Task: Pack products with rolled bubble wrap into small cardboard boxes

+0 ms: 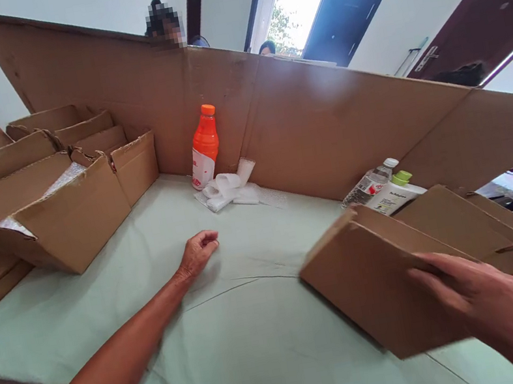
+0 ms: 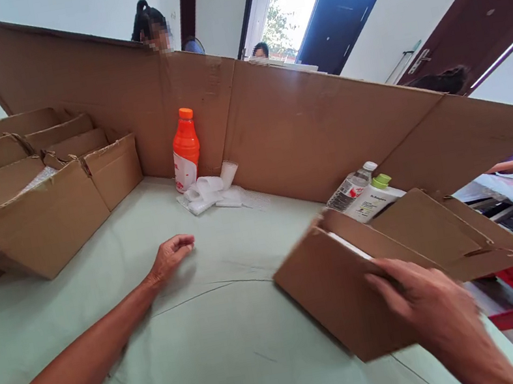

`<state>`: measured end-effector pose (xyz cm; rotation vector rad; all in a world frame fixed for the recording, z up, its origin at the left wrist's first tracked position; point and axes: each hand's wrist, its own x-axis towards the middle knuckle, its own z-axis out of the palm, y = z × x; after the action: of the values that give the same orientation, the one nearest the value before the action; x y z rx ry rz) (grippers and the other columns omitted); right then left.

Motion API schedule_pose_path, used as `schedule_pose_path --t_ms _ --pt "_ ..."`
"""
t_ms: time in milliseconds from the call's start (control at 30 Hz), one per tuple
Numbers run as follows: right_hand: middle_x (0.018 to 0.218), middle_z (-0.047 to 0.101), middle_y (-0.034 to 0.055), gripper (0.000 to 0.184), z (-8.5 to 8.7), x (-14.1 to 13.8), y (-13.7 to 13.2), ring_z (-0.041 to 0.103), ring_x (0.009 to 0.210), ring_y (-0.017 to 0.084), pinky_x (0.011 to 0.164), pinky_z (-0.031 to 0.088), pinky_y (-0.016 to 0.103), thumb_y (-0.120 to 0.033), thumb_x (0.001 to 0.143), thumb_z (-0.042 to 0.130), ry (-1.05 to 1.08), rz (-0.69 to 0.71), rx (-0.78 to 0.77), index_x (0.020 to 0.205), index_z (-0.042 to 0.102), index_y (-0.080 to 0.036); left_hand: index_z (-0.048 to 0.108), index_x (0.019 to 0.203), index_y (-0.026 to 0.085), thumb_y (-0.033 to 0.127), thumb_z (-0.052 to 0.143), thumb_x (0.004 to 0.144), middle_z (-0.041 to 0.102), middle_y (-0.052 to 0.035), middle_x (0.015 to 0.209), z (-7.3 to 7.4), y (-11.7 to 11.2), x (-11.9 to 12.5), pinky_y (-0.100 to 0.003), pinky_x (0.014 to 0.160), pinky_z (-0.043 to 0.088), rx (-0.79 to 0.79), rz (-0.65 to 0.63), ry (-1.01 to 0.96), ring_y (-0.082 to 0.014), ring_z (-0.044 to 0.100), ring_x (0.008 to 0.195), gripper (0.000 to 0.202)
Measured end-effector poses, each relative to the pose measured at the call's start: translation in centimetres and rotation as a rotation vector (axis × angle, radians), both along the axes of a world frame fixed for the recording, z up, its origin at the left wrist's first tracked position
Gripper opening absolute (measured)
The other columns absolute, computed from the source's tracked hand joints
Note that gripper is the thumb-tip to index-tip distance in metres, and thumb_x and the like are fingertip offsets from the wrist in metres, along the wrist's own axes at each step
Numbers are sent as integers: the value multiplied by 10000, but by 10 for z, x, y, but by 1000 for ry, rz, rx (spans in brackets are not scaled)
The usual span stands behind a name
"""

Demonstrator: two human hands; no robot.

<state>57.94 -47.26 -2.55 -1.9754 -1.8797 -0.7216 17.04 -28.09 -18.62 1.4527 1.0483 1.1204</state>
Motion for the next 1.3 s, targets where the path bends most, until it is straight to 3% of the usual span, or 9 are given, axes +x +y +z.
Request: schedule_pose_path --t_ms 200,333,433,533,667,767,833,1067,1300 --pt "806 753 48 235 2 -134 93 651 696 209 667 419 336 -345 943 522 -29 400 -5 908 730 -240 640 1249 144 249 598 656 672 -139 1283 -2 9 -23 -457 1050 484 42 48 -63 -291 607 1225 604" --pt "922 770 47 177 5 -187 115 690 830 210 762 440 353 -285 969 555 61 630 2 989 721 -228 552 1381 163 188 577 612 593 -140 1420 0 9 -25 -471 1089 450 77 -16 -69 -306 538 1315 769" --pt "1121 750 62 147 4 -184 108 680 1046 242 952 451 423 -316 950 619 301 622 201 1035 721 -253 527 1401 160 186 561 611 588 -138 1425 1 7 -23 -458 1056 482 78 -77 -74 -300 574 1262 791" --pt "1196 719 72 194 -18 -152 101 638 1153 257 1009 451 456 -380 921 637 683 413 339 1040 722 -252 529 1385 139 211 564 628 606 -144 1382 3 5 -20 -446 1026 500 72 -95 -75 -295 599 1212 761" --pt "1114 730 100 452 -79 -118 108 659 1033 275 814 525 409 -565 847 611 1235 164 85 1091 709 -197 539 1354 119 251 595 627 614 -154 1334 5 2 -16 -452 1024 483 71 -58 -45 -300 597 1180 742" --pt "1175 716 96 523 -121 -125 117 647 1020 272 757 539 376 -621 870 538 1468 163 -132 1138 693 -199 560 1303 117 271 609 620 628 -146 1295 7 -1 -14 -431 986 492 68 -28 -17 -284 618 1113 702" --pt "1260 691 79 520 -136 -140 121 628 1082 270 825 544 386 -618 910 497 1546 206 -136 1195 671 -219 589 1230 124 276 610 613 656 -123 1221 9 -2 -15 -403 942 502 62 6 -3 -267 628 1057 636" --pt "1385 635 75 582 -146 -174 120 583 1241 276 1040 484 416 -645 948 455 1495 352 -180 1328 616 -235 616 989 165 322 616 615 639 -23 873 11 6 -35 -331 758 471 28 218 3 -224 567 848 406" --pt "1355 655 76 625 -133 -165 149 602 1205 269 971 513 409 -693 932 438 1475 442 -262 1313 649 -244 600 1031 168 338 682 666 652 -32 976 6 7 -35 -311 819 462 21 291 5 -224 566 944 410"
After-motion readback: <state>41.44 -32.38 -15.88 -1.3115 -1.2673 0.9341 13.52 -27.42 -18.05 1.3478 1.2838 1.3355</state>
